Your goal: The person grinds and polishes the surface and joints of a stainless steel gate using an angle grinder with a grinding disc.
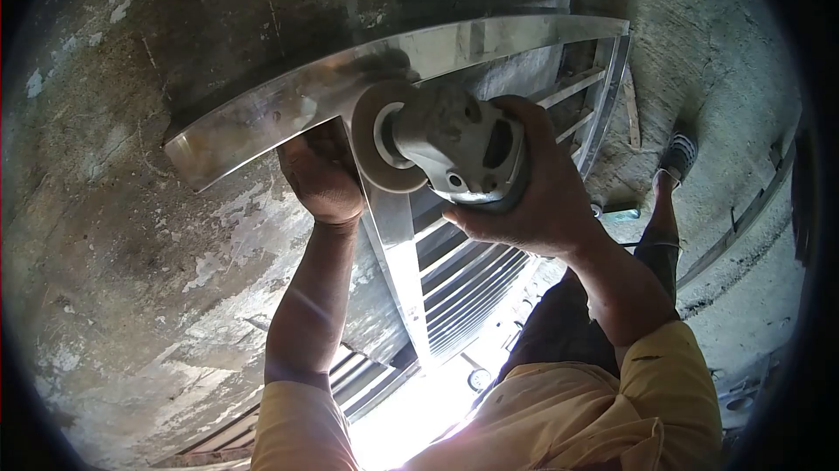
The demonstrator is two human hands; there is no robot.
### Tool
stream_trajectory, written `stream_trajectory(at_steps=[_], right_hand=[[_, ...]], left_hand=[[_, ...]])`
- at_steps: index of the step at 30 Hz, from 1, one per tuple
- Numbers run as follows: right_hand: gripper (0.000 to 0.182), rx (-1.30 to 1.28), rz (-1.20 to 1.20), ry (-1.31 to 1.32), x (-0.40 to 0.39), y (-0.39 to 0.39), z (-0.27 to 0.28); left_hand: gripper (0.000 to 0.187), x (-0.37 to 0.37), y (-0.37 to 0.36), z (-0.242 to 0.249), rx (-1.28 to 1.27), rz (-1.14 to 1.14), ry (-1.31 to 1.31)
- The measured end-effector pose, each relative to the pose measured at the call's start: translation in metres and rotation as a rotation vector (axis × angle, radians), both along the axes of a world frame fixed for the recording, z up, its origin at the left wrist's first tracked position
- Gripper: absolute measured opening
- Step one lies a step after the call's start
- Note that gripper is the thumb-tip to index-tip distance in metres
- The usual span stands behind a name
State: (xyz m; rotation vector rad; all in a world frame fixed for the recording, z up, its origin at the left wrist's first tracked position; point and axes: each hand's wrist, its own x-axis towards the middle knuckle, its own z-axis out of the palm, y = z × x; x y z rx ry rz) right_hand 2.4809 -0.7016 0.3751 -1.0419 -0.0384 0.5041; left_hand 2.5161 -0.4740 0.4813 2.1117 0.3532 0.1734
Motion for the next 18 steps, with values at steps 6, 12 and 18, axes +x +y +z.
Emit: stream_trajectory(at_steps=[6, 12, 18], right_hand=[[0.104, -0.038, 0.034, -0.046, -0.010, 0.001, 0.002], [0.107, -0.036, -0.095, -0.128, 0.002, 0.006, -0.003], [0.105, 0.048, -0.019, 0.028, -0.005, 0.008, 0.006]], left_hand=[[0.053, -0.002, 0.007, -0.001, -0.185, -0.163, -0.029], [0.052, -0.011, 0.020, 0.004, 0.076, -0.178, 0.075], [0.051, -0.002, 0.006, 0.005, -0.121, -0.291, 0.040]])
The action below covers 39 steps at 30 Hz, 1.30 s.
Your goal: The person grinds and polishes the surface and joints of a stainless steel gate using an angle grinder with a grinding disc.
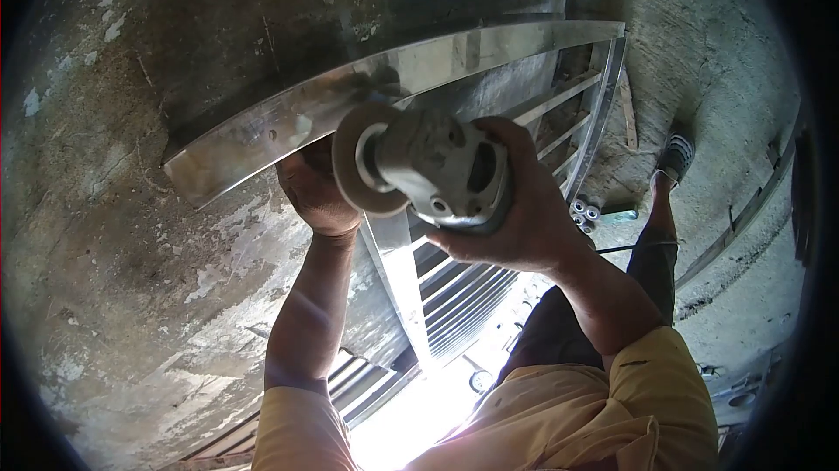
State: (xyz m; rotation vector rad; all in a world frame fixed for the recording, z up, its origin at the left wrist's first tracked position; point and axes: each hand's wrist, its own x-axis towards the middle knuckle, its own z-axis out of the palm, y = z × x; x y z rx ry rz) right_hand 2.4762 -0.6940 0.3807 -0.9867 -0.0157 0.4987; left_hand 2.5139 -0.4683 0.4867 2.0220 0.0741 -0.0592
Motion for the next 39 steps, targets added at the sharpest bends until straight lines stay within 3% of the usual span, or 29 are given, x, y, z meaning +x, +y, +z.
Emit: stream_trajectory(at_steps=[1, 3, 6, 8, 10, 15, 18, 20, 22, 26, 31, 33, 35, 39], right_hand=[[0.105, -0.015, -0.029, 0.006, 0.001, 0.000, -0.001], [0.105, -0.013, -0.062, 0.021, 0.001, 0.001, -0.003], [0.105, 0.026, -0.028, 0.050, -0.003, 0.002, -0.005], [0.105, 0.040, 0.059, 0.075, -0.003, 0.000, 0.001], [0.105, 0.004, -0.006, 0.045, -0.005, 0.003, 0.000], [0.106, 0.023, -0.003, 0.043, -0.005, 0.004, -0.004], [0.105, 0.019, -0.067, -0.002, -0.004, 0.005, -0.003], [0.104, 0.022, -0.093, 0.028, -0.004, 0.006, -0.006], [0.104, -0.008, -0.108, 0.020, -0.004, 0.006, -0.007], [0.105, 0.025, -0.019, 0.019, -0.006, 0.004, -0.004], [0.104, -0.019, -0.096, -0.012, -0.008, 0.008, -0.010], [0.103, -0.002, -0.088, -0.030, -0.008, 0.009, -0.009], [0.103, 0.047, -0.048, 0.019, -0.007, 0.007, -0.003], [0.105, -0.018, -0.068, 0.045, -0.001, 0.000, -0.005]], left_hand=[[0.053, 0.000, 0.001, 0.000, -0.119, 0.057, 0.040], [0.057, 0.003, 0.000, -0.005, -0.026, 0.171, 0.027], [0.058, 0.013, -0.020, -0.009, -0.102, 0.230, 0.009], [0.059, 0.014, -0.030, -0.008, 0.066, 0.147, -0.055], [0.061, 0.009, -0.028, -0.005, 0.132, 0.157, -0.045], [0.048, 0.003, -0.001, -0.004, -0.141, 0.151, 0.020], [0.046, -0.004, -0.002, -0.001, 0.336, 0.146, -0.007], [0.045, -0.003, -0.006, -0.002, 0.264, 0.175, -0.012], [0.043, 0.007, -0.012, -0.006, -0.204, 0.230, -0.006], [0.042, -0.003, 0.007, -0.003, 0.043, 0.118, -0.005], [0.040, 0.005, -0.002, -0.006, -0.137, 0.233, -0.003], [0.039, -0.003, 0.004, -0.005, 0.330, 0.133, -0.060], [0.039, -0.007, 0.011, -0.006, 0.382, 0.104, -0.074], [0.039, 0.012, -0.017, -0.005, -0.084, 0.082, -0.011]])
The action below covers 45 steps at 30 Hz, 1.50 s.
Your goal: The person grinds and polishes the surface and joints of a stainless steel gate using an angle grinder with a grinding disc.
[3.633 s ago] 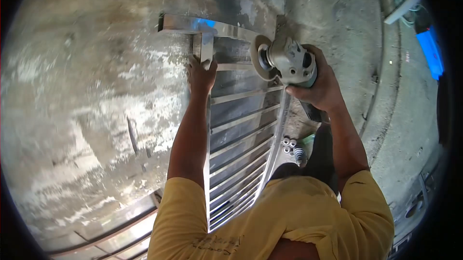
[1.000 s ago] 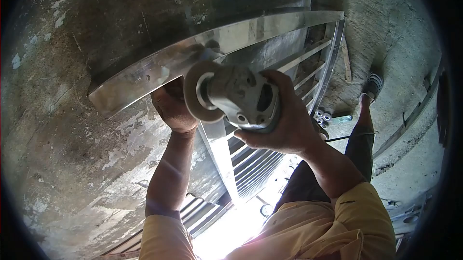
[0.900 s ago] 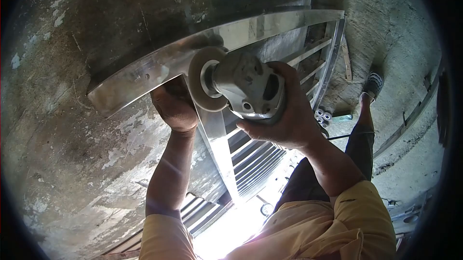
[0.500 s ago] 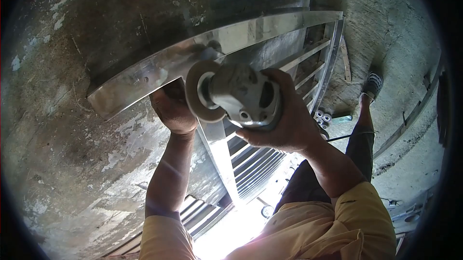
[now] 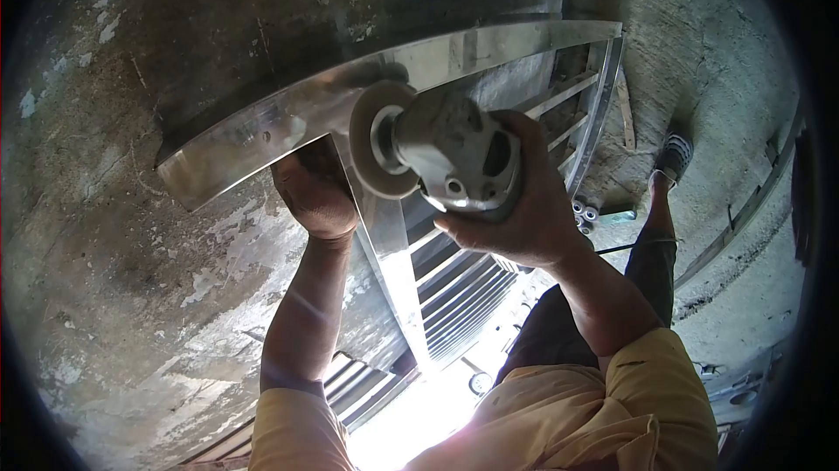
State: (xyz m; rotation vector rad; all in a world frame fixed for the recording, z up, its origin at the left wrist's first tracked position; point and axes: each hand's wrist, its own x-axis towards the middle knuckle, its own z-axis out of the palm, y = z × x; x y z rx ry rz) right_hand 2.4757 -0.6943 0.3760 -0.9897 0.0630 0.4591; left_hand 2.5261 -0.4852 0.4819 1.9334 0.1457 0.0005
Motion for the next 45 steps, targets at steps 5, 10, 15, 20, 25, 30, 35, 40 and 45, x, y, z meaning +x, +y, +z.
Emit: stream_trajectory(at_steps=[5, 10, 15, 20, 25, 30, 35, 40, 45], right_hand=[[0.106, -0.015, 0.098, -0.043, -0.008, 0.001, 0.005], [0.105, -0.058, 0.000, -0.119, 0.014, -0.004, 0.006], [0.103, -0.162, 0.110, -0.190, 0.000, -0.008, 0.006], [0.103, -0.182, -0.055, -0.285, 0.018, -0.003, 0.008], [0.103, -0.225, 0.055, -0.331, 0.007, -0.008, 0.006], [0.102, -0.276, -0.057, -0.409, 0.015, -0.004, 0.007], [0.104, -0.298, 0.010, -0.423, 0.000, -0.004, 0.005], [0.105, -0.312, -0.082, -0.495, 0.010, -0.002, 0.008], [0.104, -0.322, 0.052, -0.469, 0.001, -0.006, 0.006]], left_hand=[[0.053, 0.003, -0.009, 0.006, 0.245, -0.132, 0.049], [0.045, -0.011, 0.008, 0.005, 0.018, -0.003, 0.057], [0.048, -0.002, -0.002, -0.002, 0.362, 0.000, -0.067], [0.046, -0.020, 0.020, 0.001, 0.398, 0.001, -0.053], [0.051, -0.017, 0.021, -0.002, 0.055, 0.141, -0.045], [0.048, -0.022, 0.027, 0.003, 0.019, 0.015, -0.020], [0.046, -0.013, 0.026, -0.002, -0.329, -0.033, 0.000], [0.055, -0.017, 0.014, 0.005, -0.161, 0.104, 0.013], [0.059, -0.011, 0.030, -0.004, -0.666, -0.057, 0.009]])
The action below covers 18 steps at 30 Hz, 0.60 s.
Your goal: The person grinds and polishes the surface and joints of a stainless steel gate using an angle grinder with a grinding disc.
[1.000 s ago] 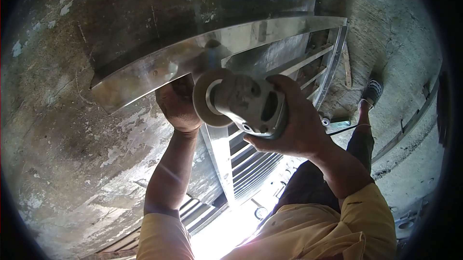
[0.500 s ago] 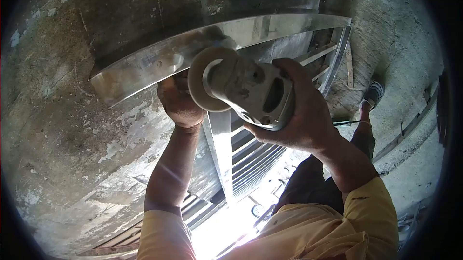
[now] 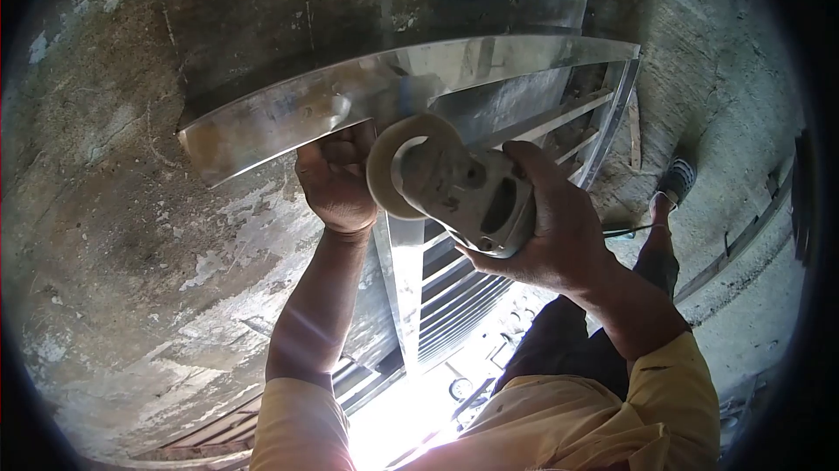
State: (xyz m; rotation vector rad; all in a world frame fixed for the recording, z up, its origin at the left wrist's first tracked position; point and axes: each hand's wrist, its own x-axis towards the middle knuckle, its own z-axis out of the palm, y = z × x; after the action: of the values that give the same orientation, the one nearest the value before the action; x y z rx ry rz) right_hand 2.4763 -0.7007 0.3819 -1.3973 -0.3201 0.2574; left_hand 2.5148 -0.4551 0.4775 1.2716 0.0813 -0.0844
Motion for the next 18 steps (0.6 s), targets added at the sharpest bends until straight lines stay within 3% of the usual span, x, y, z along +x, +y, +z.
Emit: stream_trajectory(at_steps=[5, 10, 12, 17, 18], right_hand=[[0.104, 0.066, -0.161, -0.104, 0.011, 0.008, -0.005], [0.108, 0.065, -0.094, -0.106, 0.003, 0.005, -0.010], [0.109, 0.077, -0.108, -0.120, 0.005, 0.008, -0.011], [0.110, 0.065, -0.174, -0.223, 0.019, 0.007, -0.002], [0.111, 0.049, -0.172, -0.223, 0.017, 0.007, -0.004]], left_hand=[[0.060, -0.001, -0.016, 0.008, 0.343, 0.213, 0.149], [0.063, 0.009, -0.010, 0.000, -0.127, -0.069, 0.082], [0.059, 0.008, -0.011, 0.001, -0.068, -0.046, 0.069], [0.051, 0.005, -0.051, 0.009, 0.494, 0.362, 0.087], [0.051, 0.005, -0.045, 0.009, 0.431, 0.278, 0.065]])
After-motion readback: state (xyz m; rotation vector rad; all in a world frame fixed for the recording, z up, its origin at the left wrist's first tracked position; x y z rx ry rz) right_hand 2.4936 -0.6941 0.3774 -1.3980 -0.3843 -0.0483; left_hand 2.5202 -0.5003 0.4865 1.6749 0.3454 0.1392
